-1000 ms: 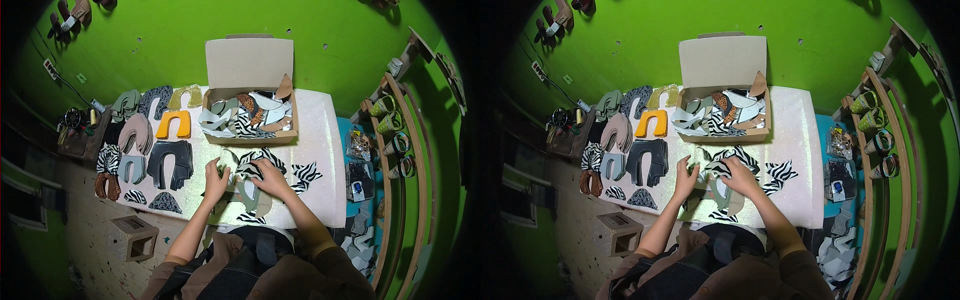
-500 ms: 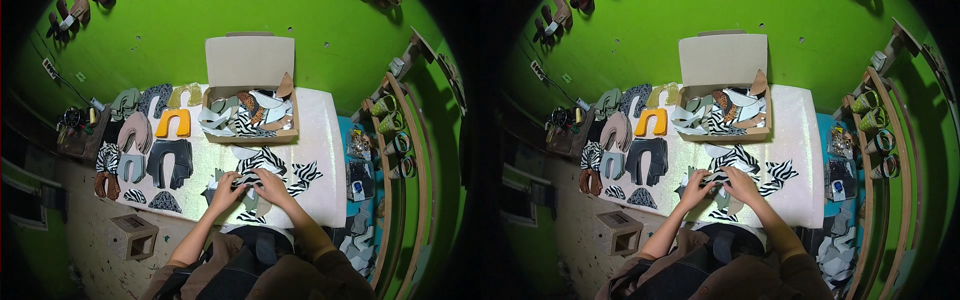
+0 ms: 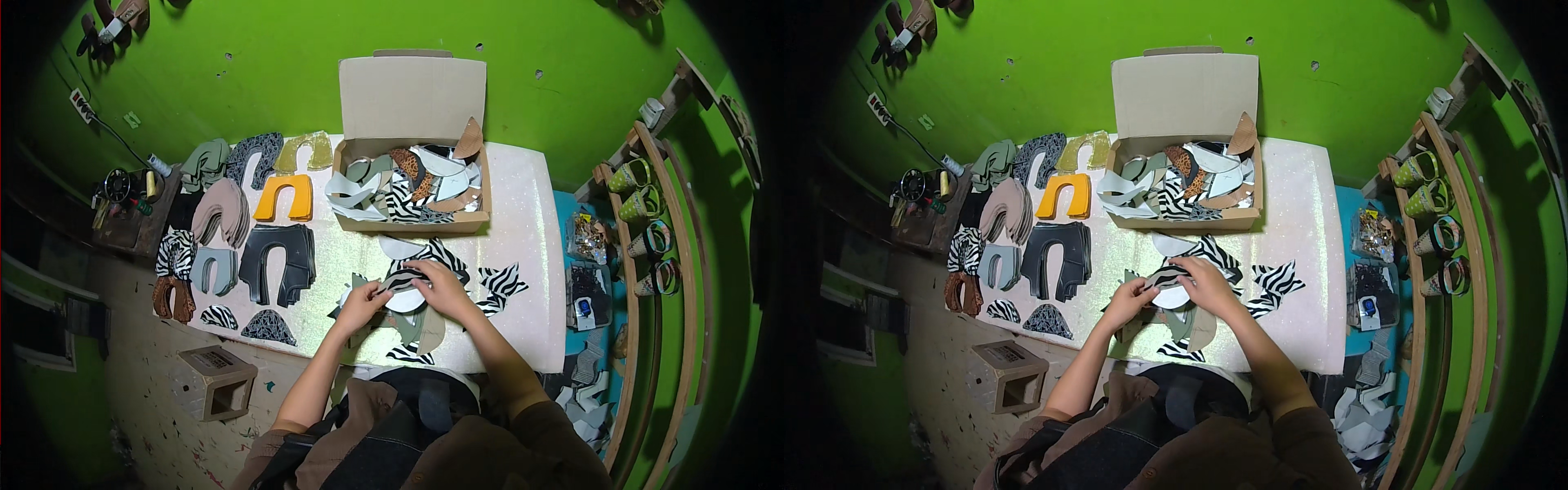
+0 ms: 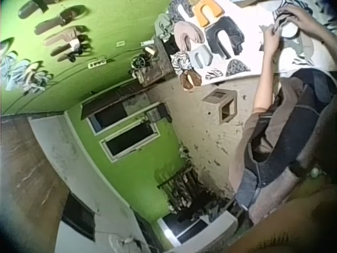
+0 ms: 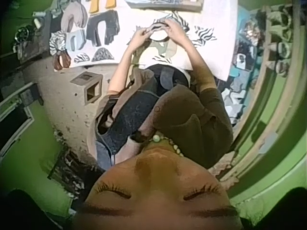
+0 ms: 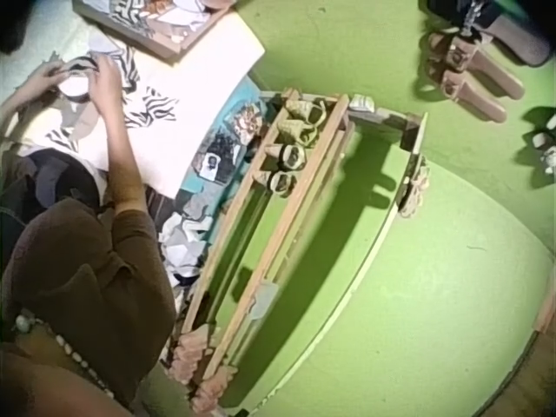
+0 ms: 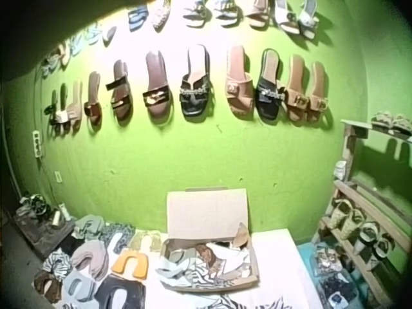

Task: Sorting and organizing pre-cut shoe upper components on a workshop table.

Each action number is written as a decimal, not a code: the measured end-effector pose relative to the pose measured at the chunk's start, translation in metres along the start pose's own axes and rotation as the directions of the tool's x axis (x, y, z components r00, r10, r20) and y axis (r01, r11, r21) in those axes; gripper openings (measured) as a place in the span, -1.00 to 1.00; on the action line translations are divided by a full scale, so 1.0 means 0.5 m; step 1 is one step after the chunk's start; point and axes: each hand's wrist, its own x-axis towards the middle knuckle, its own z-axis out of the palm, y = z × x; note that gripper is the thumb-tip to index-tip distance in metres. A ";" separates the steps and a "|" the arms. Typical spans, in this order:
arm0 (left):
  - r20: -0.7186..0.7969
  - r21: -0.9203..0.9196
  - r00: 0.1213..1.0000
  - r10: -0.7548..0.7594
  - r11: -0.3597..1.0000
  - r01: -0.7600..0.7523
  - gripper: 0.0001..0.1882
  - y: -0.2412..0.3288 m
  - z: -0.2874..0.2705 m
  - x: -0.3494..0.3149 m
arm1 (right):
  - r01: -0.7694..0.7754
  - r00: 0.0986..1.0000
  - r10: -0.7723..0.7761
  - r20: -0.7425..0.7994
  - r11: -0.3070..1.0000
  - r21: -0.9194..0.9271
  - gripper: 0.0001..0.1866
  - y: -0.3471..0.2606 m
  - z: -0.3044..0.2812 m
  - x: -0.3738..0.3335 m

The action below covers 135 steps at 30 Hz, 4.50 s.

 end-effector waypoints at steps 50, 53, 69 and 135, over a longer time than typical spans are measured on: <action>-0.161 -0.735 0.961 -0.227 0.677 0.037 -0.65 0.004 -0.031 -0.006 | -0.230 0.973 0.208 0.102 0.920 0.317 -0.81 0.027 -0.007 -0.023; -0.093 -0.746 0.972 -0.214 0.662 0.075 -0.66 -0.002 -0.025 -0.007 | -0.223 0.975 0.219 0.046 0.933 0.283 -0.79 0.013 -0.004 -0.003; 0.054 -0.812 0.974 -0.219 0.558 0.170 -0.47 0.014 0.014 -0.011 | -0.177 0.973 0.192 -0.124 0.976 0.125 -0.82 0.006 0.057 0.035; 0.017 -0.699 0.993 -0.119 0.709 0.097 -0.65 0.039 -0.014 -0.045 | 0.080 0.994 -0.068 0.080 0.984 -0.160 -0.41 -0.039 0.058 -0.006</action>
